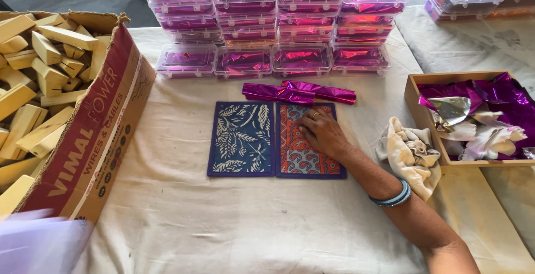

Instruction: The person wraps rectangular blocks in silver and pink foil, places the wrapped items into a small plastic container, and wipes the container with a white cloth.

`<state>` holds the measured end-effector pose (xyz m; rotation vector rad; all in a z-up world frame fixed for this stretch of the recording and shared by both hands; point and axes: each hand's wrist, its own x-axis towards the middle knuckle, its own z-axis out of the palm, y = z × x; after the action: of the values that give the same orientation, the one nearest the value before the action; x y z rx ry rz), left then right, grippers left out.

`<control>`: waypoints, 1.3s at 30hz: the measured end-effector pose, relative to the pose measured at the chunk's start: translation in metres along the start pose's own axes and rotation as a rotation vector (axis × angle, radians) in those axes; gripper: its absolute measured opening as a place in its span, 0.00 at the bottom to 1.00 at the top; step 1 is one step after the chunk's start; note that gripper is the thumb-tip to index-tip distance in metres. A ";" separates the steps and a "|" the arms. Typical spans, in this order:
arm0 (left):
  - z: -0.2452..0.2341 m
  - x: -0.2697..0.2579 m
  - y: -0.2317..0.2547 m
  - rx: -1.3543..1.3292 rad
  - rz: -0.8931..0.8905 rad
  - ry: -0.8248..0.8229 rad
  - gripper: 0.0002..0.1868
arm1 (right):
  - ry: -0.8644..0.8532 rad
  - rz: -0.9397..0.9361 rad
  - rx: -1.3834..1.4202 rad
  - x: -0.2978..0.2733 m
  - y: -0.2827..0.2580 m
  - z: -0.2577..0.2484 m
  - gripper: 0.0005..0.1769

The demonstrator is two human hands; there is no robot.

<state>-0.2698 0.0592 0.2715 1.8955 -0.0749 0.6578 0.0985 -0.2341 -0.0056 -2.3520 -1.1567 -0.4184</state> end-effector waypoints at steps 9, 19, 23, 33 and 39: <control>0.110 0.065 -0.184 -0.145 -0.025 -0.033 0.21 | -0.147 0.054 -0.027 -0.022 -0.009 -0.026 0.18; 0.238 0.110 -0.302 -0.398 -0.356 -0.330 0.21 | 0.009 0.250 -0.612 -0.150 0.012 -0.105 0.30; 0.251 0.109 -0.328 0.237 0.097 -0.168 0.22 | 0.048 0.357 -0.593 -0.183 0.022 -0.098 0.31; 0.264 0.076 -0.352 0.055 -0.123 -0.120 0.29 | 0.233 0.308 -0.120 -0.115 -0.036 -0.114 0.22; 0.269 0.075 -0.358 0.239 -0.075 -0.161 0.27 | 0.126 -0.130 -0.060 -0.039 -0.099 -0.046 0.25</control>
<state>0.0273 -0.0061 -0.0659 2.1689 -0.0286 0.4790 -0.0071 -0.2329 0.0426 -2.2715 -1.2571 -0.6460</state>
